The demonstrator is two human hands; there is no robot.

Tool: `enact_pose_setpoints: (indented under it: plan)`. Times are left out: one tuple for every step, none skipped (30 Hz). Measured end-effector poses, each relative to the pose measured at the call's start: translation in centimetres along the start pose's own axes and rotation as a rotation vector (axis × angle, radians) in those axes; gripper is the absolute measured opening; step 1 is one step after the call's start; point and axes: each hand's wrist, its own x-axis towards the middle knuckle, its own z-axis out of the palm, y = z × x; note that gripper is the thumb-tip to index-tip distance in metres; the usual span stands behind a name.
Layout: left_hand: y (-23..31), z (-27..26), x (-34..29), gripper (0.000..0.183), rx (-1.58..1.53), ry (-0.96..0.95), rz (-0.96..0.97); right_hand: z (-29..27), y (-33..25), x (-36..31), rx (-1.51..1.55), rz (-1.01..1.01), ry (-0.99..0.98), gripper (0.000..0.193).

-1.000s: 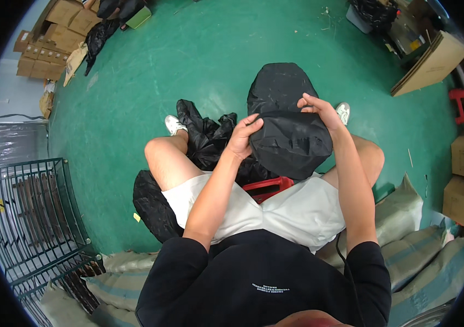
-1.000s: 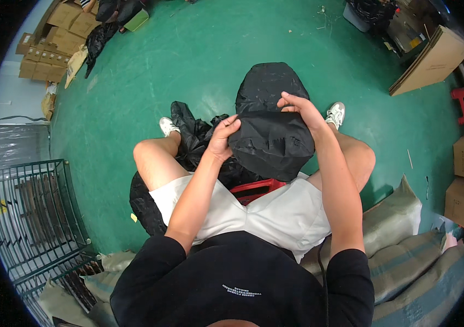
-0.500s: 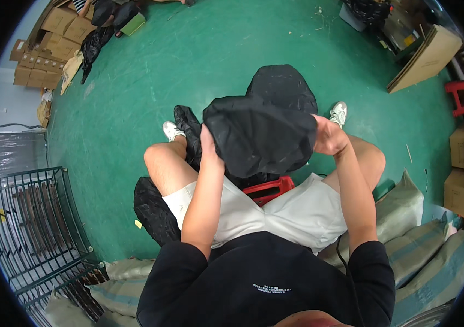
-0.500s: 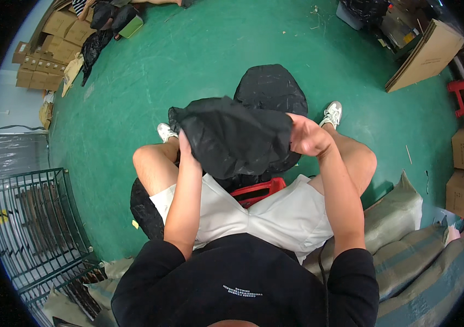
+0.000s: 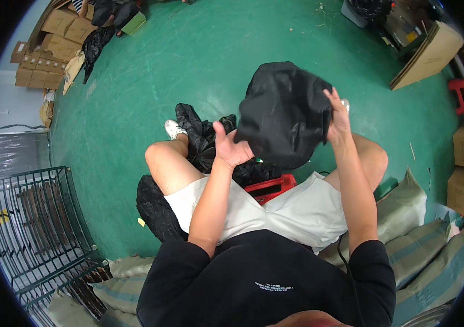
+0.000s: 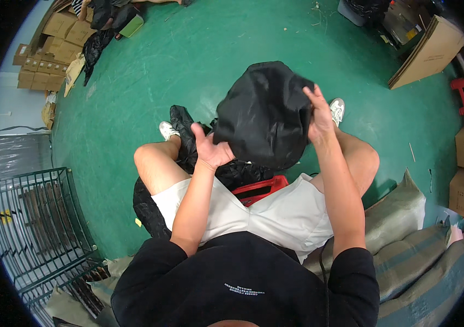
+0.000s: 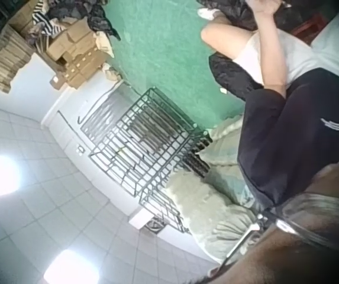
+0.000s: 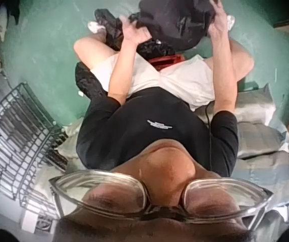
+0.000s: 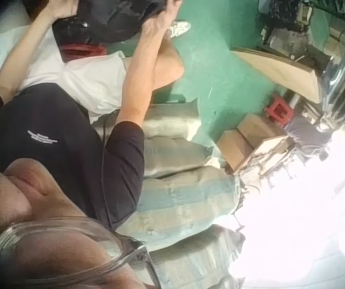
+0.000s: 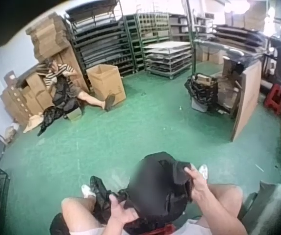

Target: Inspecting and manipulating a black fabric cover in a manufacturing facility.

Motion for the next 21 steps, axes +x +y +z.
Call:
enact_pose_setpoints:
  plan:
    - [-0.7, -0.3, 0.0, 0.11, -0.037, -0.041, 0.106, 0.0, -0.6, 0.0, 0.014, -0.047, 0.125, 0.024]
    - [-1.2, -0.5, 0.3, 0.11, -0.036, -0.028, 0.114, 0.0, -1.0, 0.1, 0.018, -0.046, 0.075, 0.024]
    - [-1.7, -0.8, 0.6, 0.112, -0.009, 0.035, 0.205, 0.1, -1.3, -0.1, 0.074, -0.009, 0.042, 0.03]
    - [-2.0, -1.0, 1.0, 0.114, 0.066, 0.094, 0.276, 0.3, -1.3, -0.1, 0.108, -0.005, 0.075, 0.036]
    - [-2.3, -1.1, 1.3, 0.092, -0.079, -0.043, 0.245, 0.2, -1.4, -0.7, 0.23, 0.136, -0.239, 0.048]
    - [-2.6, -1.2, 1.6, 0.092, -0.1, -0.049, 0.253, 0.4, -0.8, -0.7, 0.254, 0.164, -0.273, 0.048]
    - [-2.9, -1.3, 1.8, 0.079, 0.014, 0.068, 0.227, 0.5, -0.2, -0.8, 0.124, 0.173, -0.252, 0.056]
    - [-3.3, -1.3, 2.0, 0.066, 0.137, 0.193, 0.192, 0.4, 0.2, -1.0, -0.002, 0.185, -0.259, 0.064]
    - [-3.5, -1.5, 2.2, 0.053, 0.194, 0.266, 0.208, 0.4, 0.8, -1.1, -0.084, 0.24, -0.119, 0.07]
    - [-3.6, -1.7, 2.3, 0.053, 0.188, 0.287, 0.213, 0.2, 0.9, -1.1, -0.076, 0.241, -0.153, 0.07]
    - [-3.7, -2.0, 2.2, 0.049, 0.148, 0.296, 0.255, 0.0, 1.1, -1.2, -0.126, 0.188, -0.168, 0.072]
    - [-3.5, -2.3, 2.2, 0.045, 0.098, 0.263, 0.295, -0.1, 1.2, -1.2, -0.181, 0.13, -0.154, 0.075]
    - [-3.5, -2.8, 2.3, 0.039, 0.094, 0.312, 0.369, -0.1, 1.4, -1.1, -0.133, 0.101, -0.037, 0.069]
    - [-3.1, -3.3, 2.2, 0.035, 0.049, 0.304, 0.319, -0.3, 1.5, -1.4, -0.119, 0.097, -0.113, 0.069]
    - [-2.7, -3.8, 2.1, 0.034, -0.055, 0.266, 0.253, -0.2, 1.9, -1.5, -0.151, 0.242, -0.082, 0.067]
    - [-2.6, -4.1, 2.1, 0.034, -0.18, 0.149, 0.182, -0.2, 2.2, -1.8, -0.156, 0.369, -0.097, 0.065]
    - [-2.4, -4.2, 2.2, 0.034, -0.165, 0.194, 0.17, 0.0, 2.6, -1.7, -0.222, 0.542, -0.055, 0.054]
    - [-2.3, -4.1, 2.2, 0.036, -0.178, 0.183, 0.188, 0.1, 3.5, -2.2, -0.335, 0.488, 0.002, 0.042]
    - [-2.3, -3.9, 2.3, 0.038, -0.185, 0.122, 0.174, 0.2, 4.3, -2.4, -0.357, 0.458, 0.104, 0.038]
    - [-2.3, -3.4, 2.3, 0.038, -0.192, 0.176, 0.201, 0.2, 4.6, -2.4, -0.37, 0.454, 0.241, 0.034]
    - [-2.4, -2.7, 2.4, 0.04, -0.227, 0.237, 0.205, 0.1, 4.6, -2.3, -0.376, 0.411, 0.209, 0.034]
